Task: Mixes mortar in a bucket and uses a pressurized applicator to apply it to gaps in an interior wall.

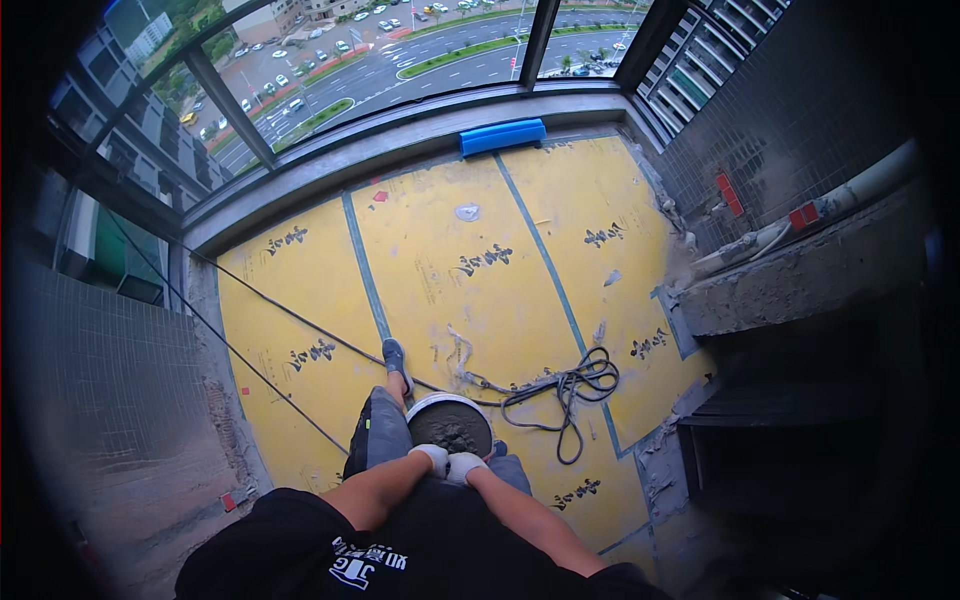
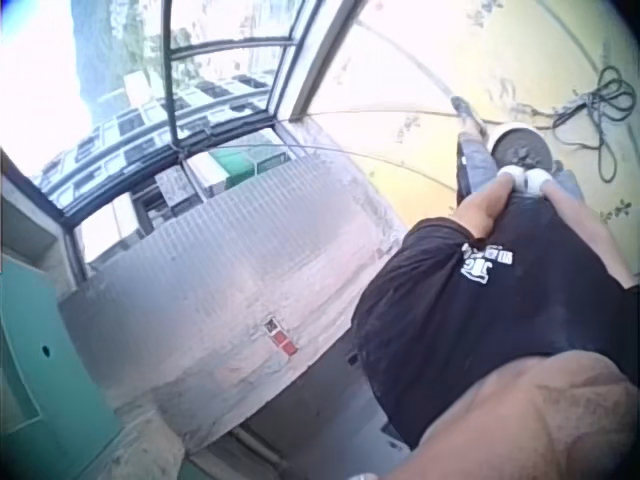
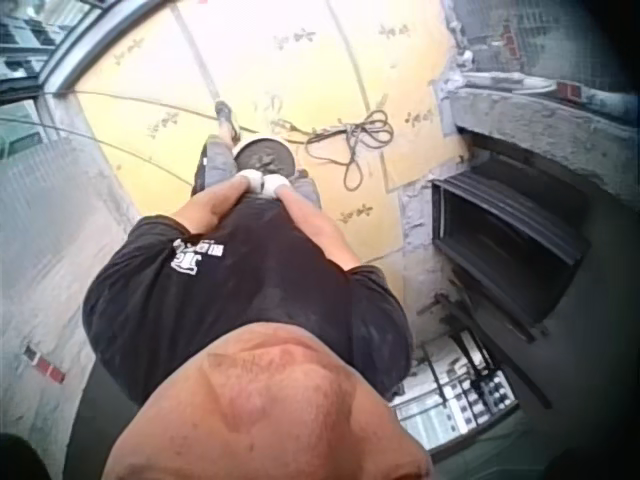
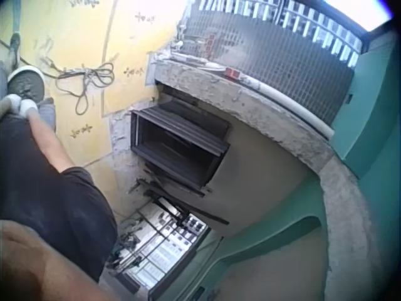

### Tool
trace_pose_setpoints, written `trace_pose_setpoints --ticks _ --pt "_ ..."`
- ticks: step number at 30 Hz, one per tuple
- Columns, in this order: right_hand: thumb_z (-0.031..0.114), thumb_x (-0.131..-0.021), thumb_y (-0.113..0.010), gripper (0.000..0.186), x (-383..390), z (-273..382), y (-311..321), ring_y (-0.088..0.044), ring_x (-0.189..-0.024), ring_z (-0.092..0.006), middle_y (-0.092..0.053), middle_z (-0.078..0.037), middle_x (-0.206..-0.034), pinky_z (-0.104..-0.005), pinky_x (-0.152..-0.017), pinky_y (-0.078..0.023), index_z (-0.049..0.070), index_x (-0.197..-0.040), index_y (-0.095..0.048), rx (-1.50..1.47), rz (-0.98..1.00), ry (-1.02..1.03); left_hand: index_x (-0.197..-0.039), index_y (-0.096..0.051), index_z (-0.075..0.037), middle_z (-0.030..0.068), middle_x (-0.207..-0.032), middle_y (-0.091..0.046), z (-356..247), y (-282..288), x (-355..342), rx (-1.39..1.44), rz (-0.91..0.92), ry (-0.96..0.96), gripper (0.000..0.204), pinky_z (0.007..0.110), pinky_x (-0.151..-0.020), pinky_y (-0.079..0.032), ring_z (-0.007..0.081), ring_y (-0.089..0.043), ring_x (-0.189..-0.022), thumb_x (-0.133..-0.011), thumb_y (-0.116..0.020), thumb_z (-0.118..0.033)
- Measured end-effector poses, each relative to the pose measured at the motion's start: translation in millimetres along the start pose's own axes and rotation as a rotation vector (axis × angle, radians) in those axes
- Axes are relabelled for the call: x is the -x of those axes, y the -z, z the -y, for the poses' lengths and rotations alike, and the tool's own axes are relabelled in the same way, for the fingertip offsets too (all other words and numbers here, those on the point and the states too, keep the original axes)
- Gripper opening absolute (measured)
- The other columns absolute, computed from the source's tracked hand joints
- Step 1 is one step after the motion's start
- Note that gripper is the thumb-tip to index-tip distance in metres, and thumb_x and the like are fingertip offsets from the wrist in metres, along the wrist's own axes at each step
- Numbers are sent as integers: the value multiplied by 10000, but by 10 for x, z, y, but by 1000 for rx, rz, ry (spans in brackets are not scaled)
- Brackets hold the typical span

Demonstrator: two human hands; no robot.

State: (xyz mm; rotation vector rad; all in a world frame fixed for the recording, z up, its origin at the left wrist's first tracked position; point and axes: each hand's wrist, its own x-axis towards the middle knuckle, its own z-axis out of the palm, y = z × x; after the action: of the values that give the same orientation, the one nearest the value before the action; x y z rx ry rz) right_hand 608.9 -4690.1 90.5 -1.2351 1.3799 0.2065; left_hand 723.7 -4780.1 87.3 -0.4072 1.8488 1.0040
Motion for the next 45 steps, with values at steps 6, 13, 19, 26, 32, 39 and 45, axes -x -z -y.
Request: trace_pose_setpoints --ticks 6,13,19,26,32,39,45 --pt "432 -826 -666 499 -665 116 1480 -691 -1117 -404 -715 -232 -1199 -483 -965 -540 79 -1169 -751 3 -86 -204 -1160 -776 -83 204 -1201 -734 692 1770 -413 -60 -15 -188 493 442 -967 -548 365 -697 -1145 -734 -784 -331" --pt "409 -802 -695 507 -1135 106 3297 -688 -1121 -403 -716 -233 -1202 -475 -970 -536 96 -1199 -736 -42 -58 -201 -1091 -792 -61 212 -1155 -741 893 3511 -457 -3 -81 -98 414 445 -949 -557 366 -713 -1095 -761 -736 -305" --pt "404 -817 -671 528 -1812 -424 4996 -678 -1147 -405 -707 -245 -1213 -472 -995 -528 92 -1241 -721 -55 -56 23 -1140 -789 -80 208 -1210 -729 929 5117 -858 -40 -61 42 440 435 -989 -545 355 -701 -1142 -763 -741 -302" --pt "293 -848 -626 419 -2431 -489 6574 -694 -1121 -382 -716 -231 -1200 -458 -988 -536 66 -1184 -732 -73 -94 -118 -1086 -796 -74 198 -1133 -752 1337 6946 -1319 -75 -80 38 399 439 -948 -563 352 -724 -1082 -778 -713 -314" --pt "279 -865 -638 368 -3183 -406 7739 -700 -1105 -373 -721 -220 -1187 -465 -973 -542 85 -1158 -748 -60 -205 -264 -1035 -802 -62 223 -1106 -748 1977 8202 -1693 -92 -124 -30 339 442 -925 -569 373 -727 -1050 -801 -668 -267" --pt "245 -842 -649 349 -4069 -478 8687 -708 -1104 -354 -735 -176 -1180 -452 -978 -549 124 -1146 -769 -46 -206 -299 -1039 -802 -70 212 -1096 -755 2606 9250 -2147 -119 -157 -24 337 433 -922 -572 357 -730 -1051 -799 -664 -263" --pt "324 -834 -692 375 -4698 -600 9103 -706 -1083 -373 -737 -192 -1157 -466 -957 -555 108 -1133 -760 -55 -307 -257 -956 -806 -71 230 -1008 -751 3084 9713 -2504 -149 -267 -13 303 457 -878 -578 396 -731 -978 -791 -685 -293"
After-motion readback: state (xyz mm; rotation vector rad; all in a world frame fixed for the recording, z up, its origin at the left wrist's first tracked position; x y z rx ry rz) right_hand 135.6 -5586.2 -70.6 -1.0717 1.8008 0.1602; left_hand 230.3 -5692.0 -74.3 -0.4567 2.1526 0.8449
